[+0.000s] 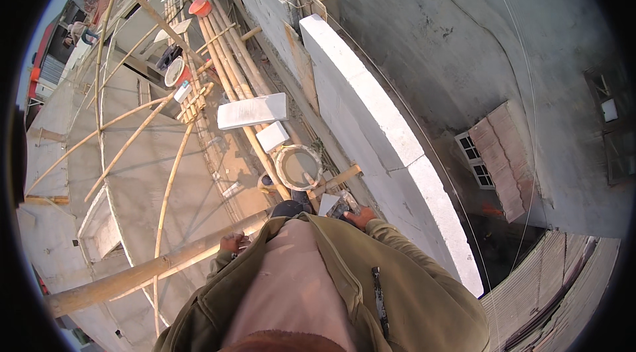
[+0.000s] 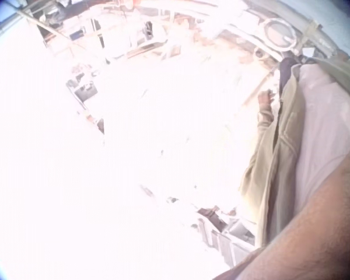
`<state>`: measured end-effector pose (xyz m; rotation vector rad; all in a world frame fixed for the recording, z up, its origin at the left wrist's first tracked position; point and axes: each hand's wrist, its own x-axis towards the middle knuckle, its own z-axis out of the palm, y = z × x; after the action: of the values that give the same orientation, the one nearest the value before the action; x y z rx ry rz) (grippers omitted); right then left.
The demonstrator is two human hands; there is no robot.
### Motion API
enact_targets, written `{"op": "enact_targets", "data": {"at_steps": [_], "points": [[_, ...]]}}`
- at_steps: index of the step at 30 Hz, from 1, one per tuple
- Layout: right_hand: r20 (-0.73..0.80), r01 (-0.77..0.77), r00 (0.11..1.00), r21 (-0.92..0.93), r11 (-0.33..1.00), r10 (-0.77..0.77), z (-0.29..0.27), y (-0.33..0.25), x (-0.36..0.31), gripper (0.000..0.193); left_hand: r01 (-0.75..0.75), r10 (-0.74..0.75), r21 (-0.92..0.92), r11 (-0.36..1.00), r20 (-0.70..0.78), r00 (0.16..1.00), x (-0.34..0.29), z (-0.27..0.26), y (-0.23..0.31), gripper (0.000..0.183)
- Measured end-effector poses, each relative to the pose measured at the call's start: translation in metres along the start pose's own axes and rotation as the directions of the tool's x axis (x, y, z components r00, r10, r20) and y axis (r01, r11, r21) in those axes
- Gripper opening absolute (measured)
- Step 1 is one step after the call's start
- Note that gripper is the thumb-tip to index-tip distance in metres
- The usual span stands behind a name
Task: The person applies mortar to a wall structure using a trowel and places pre-cut light-weight concrete blocks on top of the mortar, using a hammer to tap them into place.
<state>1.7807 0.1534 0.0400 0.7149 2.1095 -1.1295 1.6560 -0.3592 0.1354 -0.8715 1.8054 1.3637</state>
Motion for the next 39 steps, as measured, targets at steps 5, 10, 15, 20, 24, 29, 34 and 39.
{"op": "enact_targets", "data": {"at_steps": [5, 10, 15, 20, 24, 29, 34, 39], "points": [[0.104, 0.163, 0.985, -0.266, 0.95, -0.14, 0.006, 0.078, 0.008, 0.065, -0.263, 0.031, 0.624, 0.736, 0.356, 0.934, -0.094, 0.056, 0.121, 0.029], [0.059, -0.198, 0.977, -0.119, 0.973, 0.206, 0.0, 0.091, -0.007, 0.059, -0.312, -0.141, 0.612, 0.727, 0.577, 0.804, -0.154, 0.052, 0.181, 0.032], [0.032, -0.271, 0.961, -0.112, 0.956, 0.276, -0.002, 0.08, -0.004, 0.054, -0.259, 0.081, 0.37, 0.892, 0.434, 0.897, -0.13, 0.055, 0.175, 0.025], [-0.18, 0.057, 0.979, -0.186, 0.981, -0.092, -0.011, 0.075, 0.048, 0.039, -0.219, 0.137, 0.24, 0.946, 0.316, 0.939, -0.009, 0.148, 0.135, 0.024], [0.077, 0.051, 0.995, 0.178, 0.983, -0.066, -0.039, -0.119, -0.009, 0.058, 0.075, -0.119, 0.114, 0.991, 0.451, 0.884, -0.002, 0.201, 0.089, 0.063], [0.113, 0.356, 0.929, -0.014, 0.934, -0.353, 0.017, -0.155, 0.044, 0.044, 0.407, -0.155, -0.287, 0.867, 0.62, 0.769, 0.076, 0.268, 0.053, 0.062], [0.336, 0.324, 0.907, -0.17, 0.931, -0.254, 0.047, -0.173, 0.188, 0.039, 0.18, -0.11, -0.226, 0.957, 0.291, 0.95, 0.155, 0.253, -0.005, 0.032], [-0.067, 0.232, 0.942, -0.576, 0.784, -0.328, 0.164, -0.084, 0.401, 0.029, 0.135, -0.127, -0.136, 0.981, 0.069, 0.99, 0.153, 0.223, -0.065, 0.03]]}}
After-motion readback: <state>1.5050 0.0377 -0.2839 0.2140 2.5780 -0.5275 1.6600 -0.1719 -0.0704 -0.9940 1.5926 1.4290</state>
